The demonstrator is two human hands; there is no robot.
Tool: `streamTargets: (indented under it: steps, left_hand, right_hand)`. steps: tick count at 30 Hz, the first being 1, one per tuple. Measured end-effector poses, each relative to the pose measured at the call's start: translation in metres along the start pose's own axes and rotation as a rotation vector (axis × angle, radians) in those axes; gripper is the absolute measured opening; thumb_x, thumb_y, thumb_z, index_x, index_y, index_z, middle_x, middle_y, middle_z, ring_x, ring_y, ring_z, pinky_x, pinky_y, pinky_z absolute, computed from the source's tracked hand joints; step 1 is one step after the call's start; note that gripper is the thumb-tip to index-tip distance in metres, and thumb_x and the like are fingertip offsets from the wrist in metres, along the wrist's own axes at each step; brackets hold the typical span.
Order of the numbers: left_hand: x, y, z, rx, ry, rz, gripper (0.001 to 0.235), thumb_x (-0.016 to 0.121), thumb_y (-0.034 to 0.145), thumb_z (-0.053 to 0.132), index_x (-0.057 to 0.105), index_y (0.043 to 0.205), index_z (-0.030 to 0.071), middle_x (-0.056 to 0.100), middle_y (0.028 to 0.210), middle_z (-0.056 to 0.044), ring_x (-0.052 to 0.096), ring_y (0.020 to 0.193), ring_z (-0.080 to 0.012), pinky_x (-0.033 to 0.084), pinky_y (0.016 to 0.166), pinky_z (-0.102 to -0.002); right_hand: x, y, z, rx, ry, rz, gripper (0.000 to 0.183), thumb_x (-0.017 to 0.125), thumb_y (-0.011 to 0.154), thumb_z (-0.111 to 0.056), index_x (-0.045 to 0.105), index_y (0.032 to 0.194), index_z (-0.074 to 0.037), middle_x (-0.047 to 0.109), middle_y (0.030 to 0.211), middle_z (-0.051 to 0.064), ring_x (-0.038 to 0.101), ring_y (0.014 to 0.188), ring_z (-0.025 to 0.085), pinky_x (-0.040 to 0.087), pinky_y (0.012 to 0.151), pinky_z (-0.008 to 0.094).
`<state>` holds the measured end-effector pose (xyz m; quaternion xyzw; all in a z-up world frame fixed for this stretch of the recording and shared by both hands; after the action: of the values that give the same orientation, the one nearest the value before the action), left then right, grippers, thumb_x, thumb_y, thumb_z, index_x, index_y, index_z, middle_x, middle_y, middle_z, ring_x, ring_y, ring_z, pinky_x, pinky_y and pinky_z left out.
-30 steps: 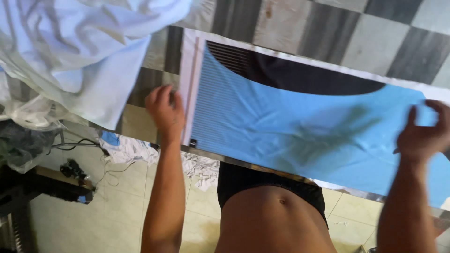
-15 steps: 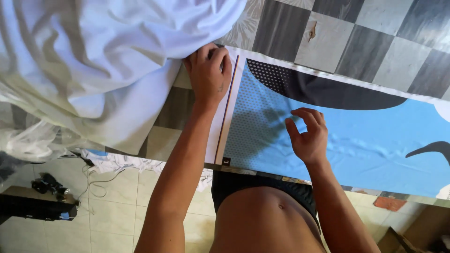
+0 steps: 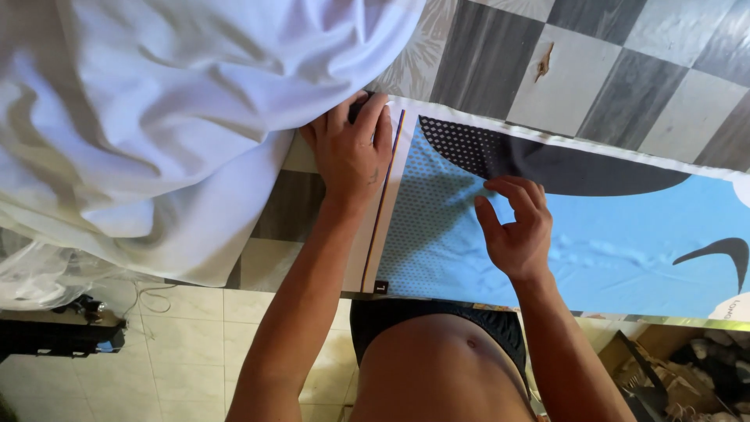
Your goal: Cutting fabric pieces from a sheet using scissors and then folding the finished parts.
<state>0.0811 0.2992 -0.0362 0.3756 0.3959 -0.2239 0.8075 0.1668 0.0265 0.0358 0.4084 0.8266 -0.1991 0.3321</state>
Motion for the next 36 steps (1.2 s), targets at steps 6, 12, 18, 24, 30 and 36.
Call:
streamTargets:
  steps: [6,12,18,24,30,36]
  left_hand:
    - [-0.012,0.006,0.001,0.04,-0.08,0.027,0.017,0.082,0.105,0.035,0.084,0.12,0.041,0.075,0.12,0.01,0.069,0.11,-0.0208,0.046,0.099,-0.045]
    - [-0.049,-0.012,0.014,0.121,-0.297,-0.014,0.02,0.085,0.103,0.025,0.089,0.122,0.028,0.08,0.119,-0.001,0.074,0.115,-0.0258,0.035,0.127,-0.063]
    - [-0.05,-0.025,0.01,0.086,-0.345,-0.036,0.021,0.084,0.106,0.025,0.089,0.126,0.025,0.081,0.121,-0.003,0.074,0.119,-0.026,0.031,0.131,-0.066]
    - [-0.047,-0.009,0.007,0.061,-0.377,-0.065,0.019,0.082,0.107,0.019,0.088,0.126,0.021,0.079,0.121,-0.003,0.074,0.116,-0.0266,0.05,0.115,-0.054]
    - [-0.04,-0.005,0.006,0.055,-0.457,-0.106,0.018,0.081,0.11,0.019,0.087,0.127,0.018,0.08,0.124,-0.005,0.076,0.119,-0.0283,0.053,0.111,-0.052]
    - [-0.058,0.003,0.027,0.155,-0.559,-0.152,0.012,0.077,0.107,0.014,0.082,0.117,0.012,0.083,0.12,-0.009,0.081,0.112,-0.0301,0.051,0.12,-0.051]
  right_hand:
    - [0.001,0.012,-0.007,-0.015,0.016,-0.019,0.019,0.085,0.108,-0.002,0.082,0.126,0.001,0.077,0.115,0.02,0.072,0.105,0.043,0.056,0.095,0.054]
    - [0.001,0.017,-0.007,-0.022,0.013,-0.02,0.019,0.087,0.105,-0.001,0.082,0.123,-0.001,0.078,0.114,0.018,0.073,0.104,0.042,0.058,0.095,0.054]
    - [0.008,0.026,-0.016,-0.019,0.04,-0.033,0.018,0.085,0.106,-0.001,0.081,0.124,-0.001,0.077,0.112,0.017,0.072,0.103,0.04,0.055,0.097,0.051]
    - [0.016,0.031,-0.02,-0.03,0.031,-0.038,0.017,0.087,0.104,-0.001,0.082,0.121,-0.001,0.078,0.113,0.016,0.073,0.105,0.039,0.056,0.098,0.052]
    - [0.021,0.041,-0.017,-0.068,0.012,-0.021,0.018,0.086,0.106,-0.004,0.083,0.124,-0.004,0.077,0.116,0.014,0.073,0.108,0.039,0.056,0.098,0.05]
    - [0.023,0.068,-0.034,-0.177,-0.058,0.01,0.026,0.085,0.107,-0.006,0.081,0.133,-0.004,0.074,0.13,0.017,0.068,0.117,0.04,0.056,0.103,0.052]
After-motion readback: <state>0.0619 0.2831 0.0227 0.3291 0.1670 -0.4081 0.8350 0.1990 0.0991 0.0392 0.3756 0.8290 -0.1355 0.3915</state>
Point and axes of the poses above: each hand's wrist, its own y-axis towards the middle knuckle, its own x-axis out of the palm, z = x × y, the point moved 7 cm from there along y, towards the middle knuckle
